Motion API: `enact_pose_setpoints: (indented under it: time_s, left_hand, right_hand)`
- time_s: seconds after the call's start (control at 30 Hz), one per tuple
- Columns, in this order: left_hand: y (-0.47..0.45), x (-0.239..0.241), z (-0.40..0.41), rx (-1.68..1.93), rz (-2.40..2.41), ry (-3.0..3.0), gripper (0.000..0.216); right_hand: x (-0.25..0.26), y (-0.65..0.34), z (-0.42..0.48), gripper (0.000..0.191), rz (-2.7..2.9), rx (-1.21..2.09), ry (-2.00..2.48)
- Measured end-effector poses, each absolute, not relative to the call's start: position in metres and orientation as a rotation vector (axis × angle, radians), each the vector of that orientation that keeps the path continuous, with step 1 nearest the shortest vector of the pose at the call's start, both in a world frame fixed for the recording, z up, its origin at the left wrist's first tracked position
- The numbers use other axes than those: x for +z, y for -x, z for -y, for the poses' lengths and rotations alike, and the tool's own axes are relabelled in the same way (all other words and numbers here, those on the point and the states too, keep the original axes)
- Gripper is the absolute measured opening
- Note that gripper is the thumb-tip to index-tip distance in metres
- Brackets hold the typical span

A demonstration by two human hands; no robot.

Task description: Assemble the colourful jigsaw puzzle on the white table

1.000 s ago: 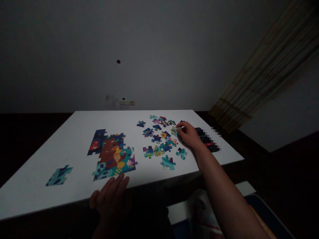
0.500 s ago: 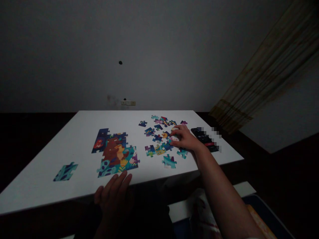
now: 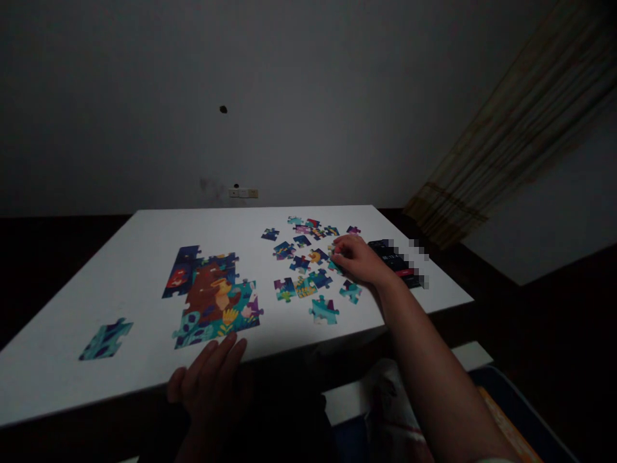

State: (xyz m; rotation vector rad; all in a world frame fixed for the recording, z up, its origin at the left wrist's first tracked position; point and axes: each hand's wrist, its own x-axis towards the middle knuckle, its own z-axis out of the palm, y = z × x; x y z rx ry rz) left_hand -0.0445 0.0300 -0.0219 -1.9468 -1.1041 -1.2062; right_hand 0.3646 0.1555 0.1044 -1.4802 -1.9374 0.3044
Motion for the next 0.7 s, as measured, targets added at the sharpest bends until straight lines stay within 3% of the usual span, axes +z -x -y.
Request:
enact_pose_setpoints:
  time_s: [0.43, 0.7]
  left_hand:
    - [0.047, -0.025, -0.031, -1.194, 1.075, 1.92, 0.046]
    - [0.054, -0.032, -0.036, -1.163, 1.059, 1.932, 0.046]
  right_hand:
    - [0.116, -0.372, -0.159, 0.023, 1.328, 0.031, 1.586]
    - [0.113, -0.366, -0.154, 0.013, 1.732, 0.284, 1.569]
